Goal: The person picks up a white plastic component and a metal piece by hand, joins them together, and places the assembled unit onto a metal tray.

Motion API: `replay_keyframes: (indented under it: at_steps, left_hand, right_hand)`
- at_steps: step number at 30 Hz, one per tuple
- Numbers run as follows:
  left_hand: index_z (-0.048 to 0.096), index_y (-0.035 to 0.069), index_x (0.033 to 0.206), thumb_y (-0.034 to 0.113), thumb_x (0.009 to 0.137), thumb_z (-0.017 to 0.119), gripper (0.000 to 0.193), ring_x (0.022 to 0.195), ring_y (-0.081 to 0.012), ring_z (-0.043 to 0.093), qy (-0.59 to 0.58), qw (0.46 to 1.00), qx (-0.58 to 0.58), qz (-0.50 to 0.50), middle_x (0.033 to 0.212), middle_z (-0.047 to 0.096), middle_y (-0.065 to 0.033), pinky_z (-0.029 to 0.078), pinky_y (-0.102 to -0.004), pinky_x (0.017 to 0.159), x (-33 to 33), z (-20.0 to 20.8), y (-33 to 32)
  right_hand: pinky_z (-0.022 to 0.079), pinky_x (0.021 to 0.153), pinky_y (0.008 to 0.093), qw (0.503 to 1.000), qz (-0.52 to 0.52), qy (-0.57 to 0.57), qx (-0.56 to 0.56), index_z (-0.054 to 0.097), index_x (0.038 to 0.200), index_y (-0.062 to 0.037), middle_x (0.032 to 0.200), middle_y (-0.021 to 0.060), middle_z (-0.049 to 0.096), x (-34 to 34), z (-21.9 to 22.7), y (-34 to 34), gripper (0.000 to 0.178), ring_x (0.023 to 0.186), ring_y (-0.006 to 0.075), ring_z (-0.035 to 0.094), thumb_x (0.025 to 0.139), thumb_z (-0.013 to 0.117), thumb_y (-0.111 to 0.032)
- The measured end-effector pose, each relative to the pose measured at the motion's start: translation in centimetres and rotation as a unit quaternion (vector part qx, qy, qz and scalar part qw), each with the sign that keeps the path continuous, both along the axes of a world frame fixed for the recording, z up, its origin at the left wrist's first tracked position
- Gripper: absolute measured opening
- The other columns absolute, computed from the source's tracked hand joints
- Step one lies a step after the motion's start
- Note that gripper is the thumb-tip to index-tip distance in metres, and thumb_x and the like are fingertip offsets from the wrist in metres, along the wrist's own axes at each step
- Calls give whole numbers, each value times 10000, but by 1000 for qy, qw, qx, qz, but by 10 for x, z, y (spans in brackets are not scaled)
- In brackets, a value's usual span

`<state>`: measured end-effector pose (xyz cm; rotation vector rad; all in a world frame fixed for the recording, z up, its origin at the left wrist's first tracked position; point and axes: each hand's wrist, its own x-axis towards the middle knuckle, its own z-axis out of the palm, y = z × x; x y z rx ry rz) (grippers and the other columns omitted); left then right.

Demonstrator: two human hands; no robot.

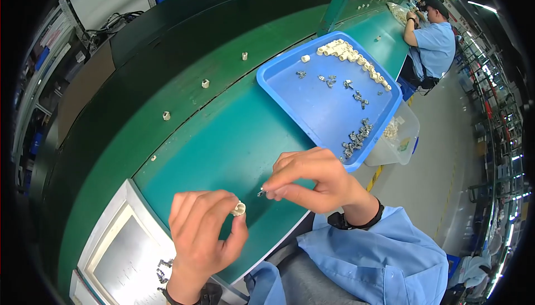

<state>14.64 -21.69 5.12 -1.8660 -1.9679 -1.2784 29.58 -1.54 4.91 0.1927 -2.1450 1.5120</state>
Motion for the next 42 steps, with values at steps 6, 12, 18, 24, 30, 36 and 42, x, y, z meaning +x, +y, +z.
replay_keyframes:
  at_steps: [6,12,18,24,30,36,42]
  left_hand:
    - [648,15,1046,-27,756,726,303,800,-295,628,-20,1000,16,11,973,699,-141,460,-383,706,-2,-7,-1]
    - [658,11,1044,-9,737,763,325,770,-277,670,-29,999,35,9,961,712,-116,462,-369,689,-2,-10,0]
    - [661,5,1065,-9,745,761,336,775,-285,671,-48,998,28,1,975,712,-123,466,-374,687,2,-10,1]
    - [634,8,1093,-29,786,701,316,830,-304,638,-44,999,11,-7,1000,699,-153,477,-386,731,6,-9,2]
    - [629,9,1111,-23,781,711,342,837,-313,645,4,1000,18,25,1021,695,-153,477,-398,738,7,-8,0]
    - [615,22,1156,-10,772,729,402,843,-313,654,64,996,22,56,1066,686,-152,475,-422,745,13,-4,-4]
    - [608,34,1183,-2,766,737,438,843,-306,655,76,995,19,62,1074,686,-145,466,-431,746,16,-4,-6]
  right_hand:
    - [506,664,335,973,-26,118,198,720,951,22,857,135,753,-14,2,-6,153,664,230,685,818,712,98]
    - [488,664,327,949,-51,175,256,708,896,7,873,120,746,-20,6,-9,151,673,215,670,761,731,72]
    - [492,671,341,937,-10,188,294,717,888,16,884,138,739,-21,10,-4,116,676,221,660,785,738,63]
    - [506,671,352,960,-19,168,221,719,910,30,892,160,738,-18,3,-11,127,661,231,653,798,752,76]
    - [508,656,346,973,-52,165,150,730,956,47,884,166,756,-14,4,-17,178,663,223,671,800,809,82]
    - [496,644,338,983,-32,154,95,740,974,45,878,162,767,-14,5,-24,196,683,211,688,806,840,61]
    - [492,640,333,984,-35,157,74,737,965,45,875,161,764,-14,3,-26,189,671,206,680,809,841,57]
